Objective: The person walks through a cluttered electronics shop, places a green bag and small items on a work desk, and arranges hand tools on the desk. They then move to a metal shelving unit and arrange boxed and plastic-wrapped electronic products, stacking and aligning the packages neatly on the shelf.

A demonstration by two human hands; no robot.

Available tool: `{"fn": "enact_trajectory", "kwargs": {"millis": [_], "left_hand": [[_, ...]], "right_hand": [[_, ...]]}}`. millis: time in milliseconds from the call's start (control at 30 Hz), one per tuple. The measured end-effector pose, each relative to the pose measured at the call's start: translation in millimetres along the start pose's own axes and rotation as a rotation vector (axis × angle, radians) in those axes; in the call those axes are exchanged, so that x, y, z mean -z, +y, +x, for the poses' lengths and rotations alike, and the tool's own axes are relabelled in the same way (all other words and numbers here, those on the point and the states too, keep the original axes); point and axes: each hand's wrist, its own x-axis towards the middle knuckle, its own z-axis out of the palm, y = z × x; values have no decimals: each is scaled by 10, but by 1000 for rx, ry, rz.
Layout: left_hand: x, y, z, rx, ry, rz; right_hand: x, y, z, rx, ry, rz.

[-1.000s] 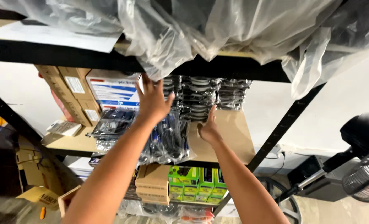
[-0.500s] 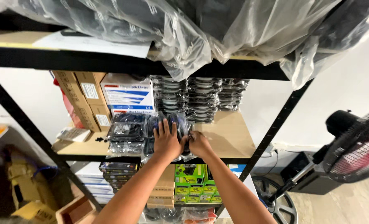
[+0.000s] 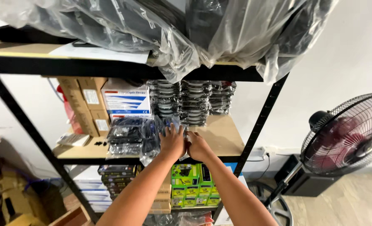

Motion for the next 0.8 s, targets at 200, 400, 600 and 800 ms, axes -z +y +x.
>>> {"fn": "enact_trajectory", "kwargs": {"millis": [200, 400, 600, 800], "left_hand": [[-122, 160, -323, 188, -268, 17], [-481, 286, -900, 160, -125, -46], [-615, 366, -1408, 270, -104, -118], [-90, 540, -1845, 382, -62, -260]], "right_hand": [[13, 55, -338, 100, -381, 111], [-40, 147, -810, 222, -359, 71], [-62, -34, -1213, 259, -425, 221], [389, -631, -1418, 317, -403, 273]]}}
